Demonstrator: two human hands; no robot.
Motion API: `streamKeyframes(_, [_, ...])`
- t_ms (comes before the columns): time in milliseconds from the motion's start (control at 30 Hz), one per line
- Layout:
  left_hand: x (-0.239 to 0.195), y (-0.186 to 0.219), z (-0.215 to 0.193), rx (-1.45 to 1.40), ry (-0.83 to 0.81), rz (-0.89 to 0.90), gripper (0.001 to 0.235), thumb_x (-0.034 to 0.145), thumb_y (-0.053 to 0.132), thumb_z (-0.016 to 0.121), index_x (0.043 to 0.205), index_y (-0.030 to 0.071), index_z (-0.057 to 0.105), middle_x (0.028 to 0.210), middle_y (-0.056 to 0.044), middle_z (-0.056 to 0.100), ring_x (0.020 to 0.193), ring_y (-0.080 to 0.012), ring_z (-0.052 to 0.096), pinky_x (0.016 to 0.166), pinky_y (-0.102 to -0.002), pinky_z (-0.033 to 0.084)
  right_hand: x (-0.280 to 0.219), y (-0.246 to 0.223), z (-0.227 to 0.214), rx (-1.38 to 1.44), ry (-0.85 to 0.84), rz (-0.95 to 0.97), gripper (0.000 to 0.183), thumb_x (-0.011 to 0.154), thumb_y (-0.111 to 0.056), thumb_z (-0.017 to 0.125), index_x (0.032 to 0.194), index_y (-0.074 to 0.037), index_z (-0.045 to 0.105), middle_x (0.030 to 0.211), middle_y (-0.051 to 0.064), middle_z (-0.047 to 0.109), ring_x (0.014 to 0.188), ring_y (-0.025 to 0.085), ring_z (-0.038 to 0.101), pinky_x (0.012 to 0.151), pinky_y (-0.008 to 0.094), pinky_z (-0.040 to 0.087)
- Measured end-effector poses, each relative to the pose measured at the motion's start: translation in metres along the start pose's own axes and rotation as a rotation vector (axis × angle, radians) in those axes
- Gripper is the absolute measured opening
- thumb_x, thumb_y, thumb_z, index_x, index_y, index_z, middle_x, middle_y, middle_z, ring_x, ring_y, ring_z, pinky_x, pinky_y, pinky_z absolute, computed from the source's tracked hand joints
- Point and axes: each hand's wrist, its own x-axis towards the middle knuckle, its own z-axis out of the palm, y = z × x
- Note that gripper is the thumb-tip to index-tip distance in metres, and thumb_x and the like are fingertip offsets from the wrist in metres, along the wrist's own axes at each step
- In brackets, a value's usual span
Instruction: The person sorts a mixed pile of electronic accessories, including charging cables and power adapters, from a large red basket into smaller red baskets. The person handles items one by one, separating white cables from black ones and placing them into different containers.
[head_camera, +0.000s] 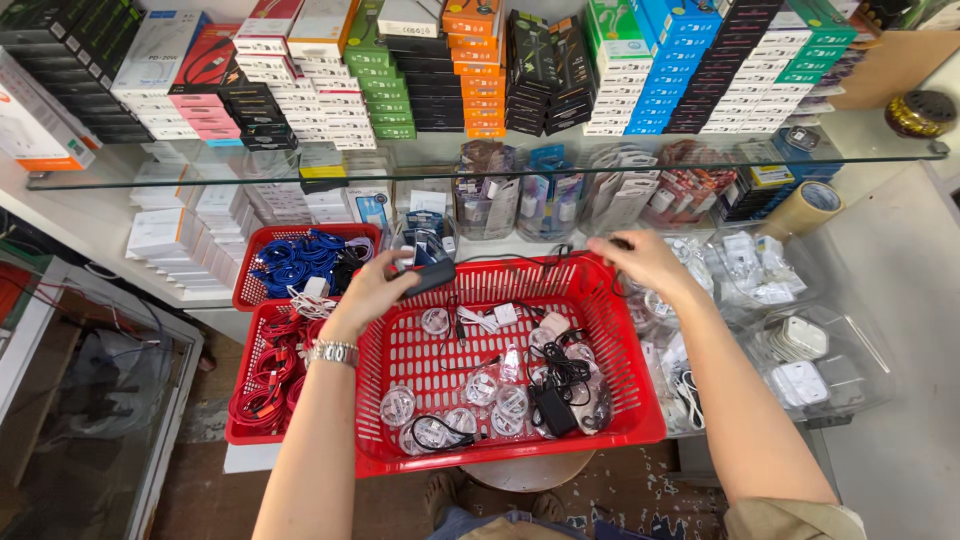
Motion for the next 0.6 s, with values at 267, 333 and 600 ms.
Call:
streamKeyframes(267, [0.000,-0.103,0.082,0.109,-0.403,-0.113,0.074,0.068,0.016,0.073,0.141,0.010,0.060,0.122,-0.011,0.073,0.112,-0.0228,0.069,0.102,-0.036,0.052,-0.018,-0.067,0.001,0.121,0.143,-0.135,0.044,0.099,-0.043,0.065,0.083,-0.004,0.076,0.060,-0.004,0.052,0.055,0.007,0.040,0.052,0.026,0.030])
streamKeyframes(333, [-0.001,-0.110,0.098,0.275,-0.487,-0.154,0.084,0.065,0.015,0.076,0.146,0.015,0.053,0.131,-0.010,0.069,0.123,-0.0229,0.064,0.110,-0.035,0.047,-0.026,-0.092,0.009,-0.007,-0.010,-0.157,0.041,0.100,-0.042,0.060,0.088,-0.008,0.080,0.056,-0.002,0.041,0.052,0.009,0.033,0.050,0.029,0.025])
streamKeyframes(600, [0.001,-0.032,0.154,-0.437,-0.491,-0.002,0.033,0.099,0.032,0.062,0.120,0.006,0.066,0.110,-0.005,0.072,0.109,-0.0180,0.066,0.100,-0.035,0.051,-0.014,-0.127,0.020,-0.040,-0.090,-0.414,0.032,0.102,-0.031,0.055,0.095,-0.009,0.077,0.069,-0.008,0.058,0.063,0.005,0.050,0.058,0.025,0.040])
